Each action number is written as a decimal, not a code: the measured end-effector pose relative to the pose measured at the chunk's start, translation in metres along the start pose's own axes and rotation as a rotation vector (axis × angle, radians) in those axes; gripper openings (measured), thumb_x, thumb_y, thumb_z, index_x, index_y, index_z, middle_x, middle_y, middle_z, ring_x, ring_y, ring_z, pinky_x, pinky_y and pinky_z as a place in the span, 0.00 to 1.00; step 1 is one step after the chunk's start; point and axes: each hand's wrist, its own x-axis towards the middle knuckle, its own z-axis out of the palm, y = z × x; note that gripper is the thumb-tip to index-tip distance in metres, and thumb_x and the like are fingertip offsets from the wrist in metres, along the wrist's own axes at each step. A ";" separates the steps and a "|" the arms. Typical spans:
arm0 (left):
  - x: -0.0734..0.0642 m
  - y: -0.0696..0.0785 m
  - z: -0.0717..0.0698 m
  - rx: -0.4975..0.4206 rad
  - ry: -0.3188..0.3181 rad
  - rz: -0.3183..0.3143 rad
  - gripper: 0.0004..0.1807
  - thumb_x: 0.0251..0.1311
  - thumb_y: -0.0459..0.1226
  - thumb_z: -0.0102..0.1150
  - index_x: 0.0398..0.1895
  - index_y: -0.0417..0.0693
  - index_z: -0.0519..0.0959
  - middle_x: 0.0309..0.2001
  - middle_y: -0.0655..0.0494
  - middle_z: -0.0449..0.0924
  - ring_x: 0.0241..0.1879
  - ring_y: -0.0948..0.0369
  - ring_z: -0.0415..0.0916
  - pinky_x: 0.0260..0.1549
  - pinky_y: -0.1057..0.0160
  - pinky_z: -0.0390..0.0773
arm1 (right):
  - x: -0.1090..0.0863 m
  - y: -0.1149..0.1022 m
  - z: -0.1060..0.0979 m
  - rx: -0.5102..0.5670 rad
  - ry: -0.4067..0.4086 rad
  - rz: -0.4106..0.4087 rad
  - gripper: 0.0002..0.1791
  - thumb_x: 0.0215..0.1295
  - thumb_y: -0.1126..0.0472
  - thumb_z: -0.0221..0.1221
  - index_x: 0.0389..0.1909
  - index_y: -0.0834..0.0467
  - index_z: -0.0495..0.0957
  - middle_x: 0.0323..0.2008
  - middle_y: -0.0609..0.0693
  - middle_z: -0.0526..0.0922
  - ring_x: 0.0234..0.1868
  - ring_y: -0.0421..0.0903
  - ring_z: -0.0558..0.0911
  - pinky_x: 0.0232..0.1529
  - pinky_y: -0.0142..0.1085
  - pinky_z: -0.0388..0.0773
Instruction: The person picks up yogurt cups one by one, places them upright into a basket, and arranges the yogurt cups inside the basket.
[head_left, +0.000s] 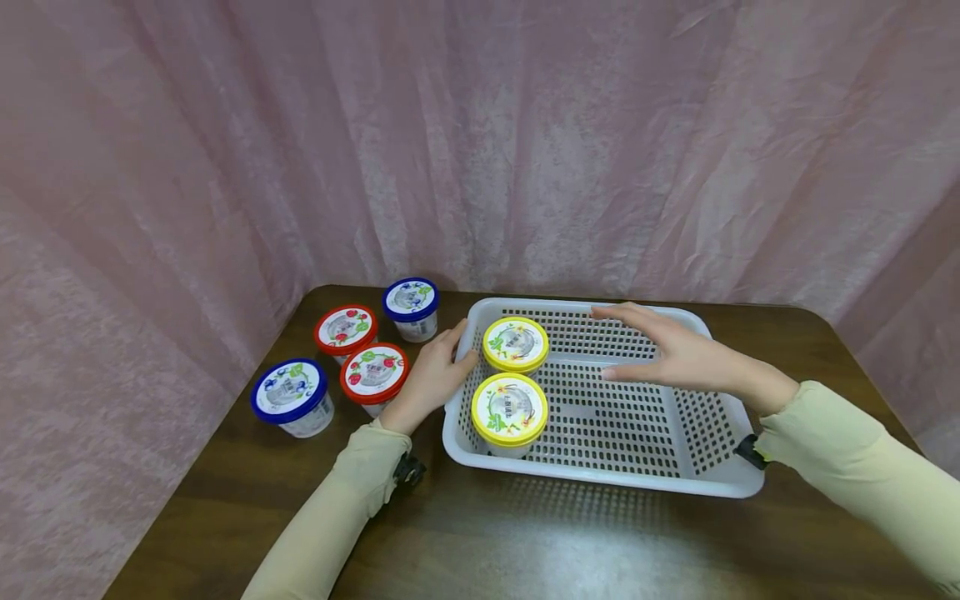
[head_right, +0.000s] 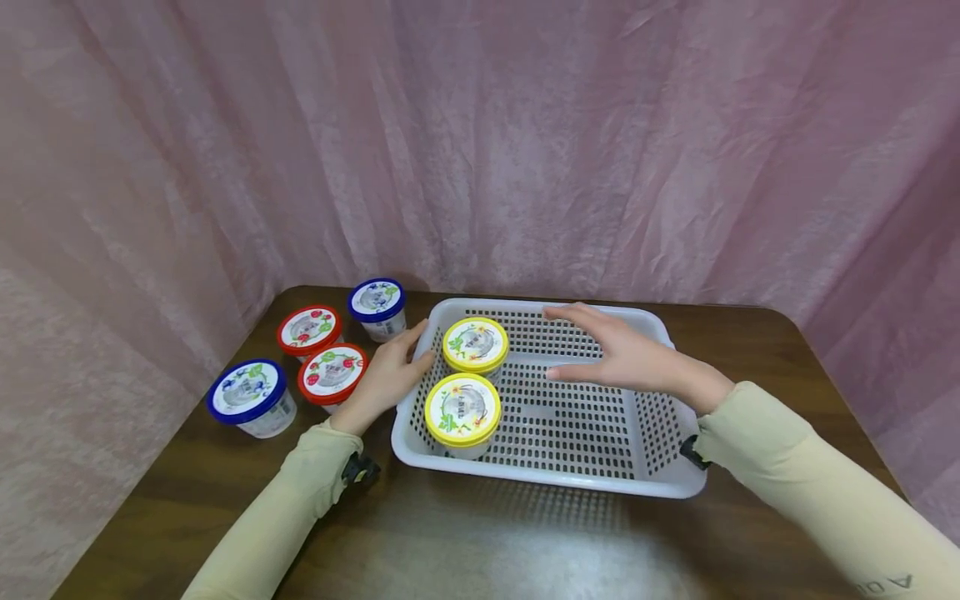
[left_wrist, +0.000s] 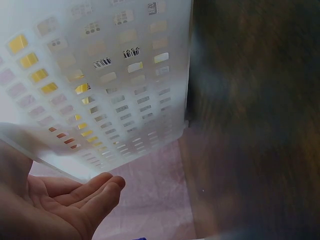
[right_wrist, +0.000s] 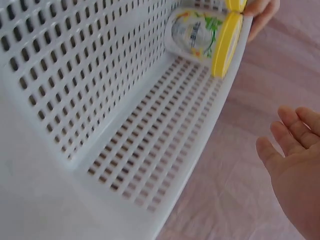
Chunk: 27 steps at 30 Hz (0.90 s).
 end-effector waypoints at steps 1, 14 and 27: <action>0.000 0.000 0.000 0.001 0.001 -0.002 0.35 0.72 0.42 0.53 0.78 0.42 0.59 0.66 0.42 0.71 0.55 0.50 0.78 0.55 0.49 0.79 | -0.003 0.001 -0.002 -0.003 0.007 0.009 0.46 0.65 0.43 0.66 0.79 0.50 0.56 0.73 0.51 0.65 0.72 0.56 0.64 0.64 0.63 0.65; -0.001 -0.001 -0.001 0.004 0.005 0.015 0.35 0.71 0.42 0.53 0.78 0.41 0.59 0.65 0.41 0.72 0.55 0.50 0.77 0.56 0.49 0.78 | -0.039 0.017 -0.020 0.057 0.137 0.092 0.44 0.66 0.51 0.68 0.78 0.42 0.57 0.75 0.48 0.60 0.72 0.63 0.62 0.61 0.70 0.61; -0.001 -0.001 0.000 -0.007 0.008 0.013 0.35 0.71 0.42 0.53 0.78 0.42 0.58 0.66 0.41 0.71 0.56 0.50 0.77 0.56 0.49 0.78 | -0.071 0.045 -0.003 0.157 0.268 0.120 0.45 0.67 0.61 0.67 0.80 0.46 0.54 0.74 0.55 0.61 0.71 0.67 0.61 0.64 0.19 0.57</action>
